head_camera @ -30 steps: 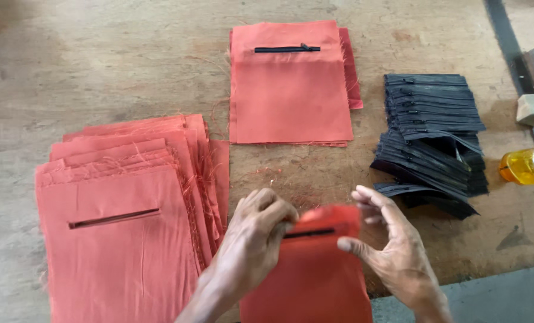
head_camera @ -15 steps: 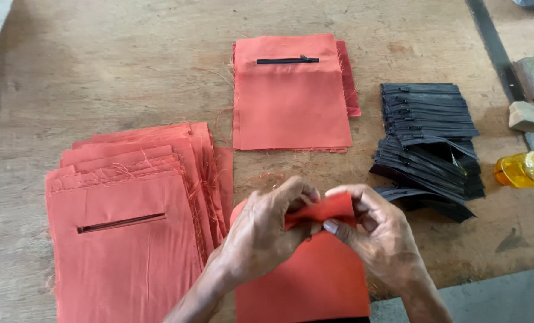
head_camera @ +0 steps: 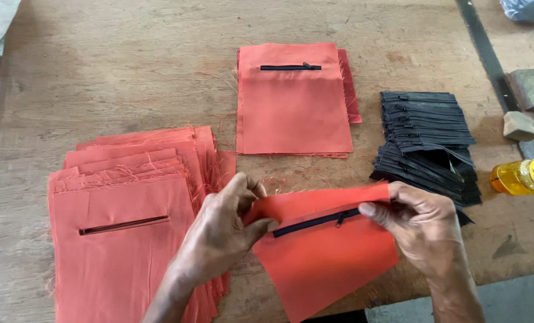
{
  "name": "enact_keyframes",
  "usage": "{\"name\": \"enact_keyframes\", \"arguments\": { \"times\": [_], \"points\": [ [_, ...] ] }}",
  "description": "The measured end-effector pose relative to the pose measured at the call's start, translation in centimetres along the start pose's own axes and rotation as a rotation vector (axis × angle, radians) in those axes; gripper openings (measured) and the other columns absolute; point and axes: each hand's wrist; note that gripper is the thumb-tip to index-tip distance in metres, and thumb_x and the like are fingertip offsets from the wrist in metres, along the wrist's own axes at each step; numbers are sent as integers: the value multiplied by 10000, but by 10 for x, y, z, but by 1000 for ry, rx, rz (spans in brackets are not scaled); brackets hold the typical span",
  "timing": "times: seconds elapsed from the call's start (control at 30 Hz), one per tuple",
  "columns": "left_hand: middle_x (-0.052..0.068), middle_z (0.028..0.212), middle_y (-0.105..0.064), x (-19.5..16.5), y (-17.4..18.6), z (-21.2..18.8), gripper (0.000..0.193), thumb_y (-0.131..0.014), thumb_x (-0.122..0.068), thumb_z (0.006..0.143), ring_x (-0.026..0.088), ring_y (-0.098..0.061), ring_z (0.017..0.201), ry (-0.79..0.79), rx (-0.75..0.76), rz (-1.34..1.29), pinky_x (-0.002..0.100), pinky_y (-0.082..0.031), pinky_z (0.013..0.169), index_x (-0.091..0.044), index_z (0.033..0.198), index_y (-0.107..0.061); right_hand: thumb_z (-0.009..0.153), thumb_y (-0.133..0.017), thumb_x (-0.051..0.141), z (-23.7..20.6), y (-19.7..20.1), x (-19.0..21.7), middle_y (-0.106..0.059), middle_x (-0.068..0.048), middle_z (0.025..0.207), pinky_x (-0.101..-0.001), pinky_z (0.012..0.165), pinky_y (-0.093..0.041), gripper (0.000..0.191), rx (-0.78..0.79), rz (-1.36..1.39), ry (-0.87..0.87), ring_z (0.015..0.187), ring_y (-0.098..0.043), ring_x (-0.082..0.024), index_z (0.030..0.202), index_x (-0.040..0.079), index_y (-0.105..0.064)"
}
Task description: The person repeatedly picks a red fabric piece with a slit and a black zipper, aligns the zipper into the slit, and places the assembled piece on a growing stack. The person handles multiple fabric pieces and zippers one at a time.
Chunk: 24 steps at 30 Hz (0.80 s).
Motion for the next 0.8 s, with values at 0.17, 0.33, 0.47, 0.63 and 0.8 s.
{"name": "enact_keyframes", "arguments": {
  "times": [0.17, 0.33, 0.47, 0.63, 0.8],
  "points": [
    [165, 985, -744, -6, 9, -2, 703, -881, -213, 727, 334, -720, 917, -226, -128, 159, 457, -534, 811, -86, 1312, -513, 828, -785, 0, -1, -6, 4, -731, 12, 856, -201, 699, -561, 187, 9, -92, 64, 781, -636, -28, 1015, 5, -773],
    [121, 1037, -782, -22, 7, 6, 838, -858, -148, 696, 382, -693, 1033, -751, -114, 130, 492, -511, 855, -17, 1424, -465, 845, -789, -9, 3, -18, 21, -724, 0, 897, -216, 770, -574, 196, 121, 7, 104, 850, -647, -40, 1039, 1, -764],
    [153, 1042, -773, -39, -3, 21, 535, -791, -50, 789, 331, -747, 974, -578, 41, 84, 416, -576, 790, -77, 1295, -620, 783, -803, -2, 7, -20, 40, -763, -1, 939, -234, 774, -590, 281, 199, -85, -3, 869, -673, -44, 1062, 25, -780],
    [171, 878, -746, -52, -7, 25, 546, -766, -41, 794, 345, -738, 834, -450, 127, 24, 427, -541, 709, -66, 1313, -597, 809, -804, 30, 9, -22, 54, -791, -9, 914, -239, 746, -594, 261, 189, -215, 27, 832, -683, -50, 1069, 42, -801],
    [194, 826, -721, -51, -9, 28, 510, -777, -58, 806, 359, -719, 749, -440, 118, 17, 439, -540, 691, -54, 1284, -600, 803, -811, 67, 10, -26, 53, -823, -10, 897, -236, 730, -614, 269, 221, -197, 61, 809, -722, -60, 1072, 65, -820]
  ]
}}
Point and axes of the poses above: each hand's wrist, its own z-axis towards the middle knuckle, its own y-axis out of the back of the hand, x = y × z
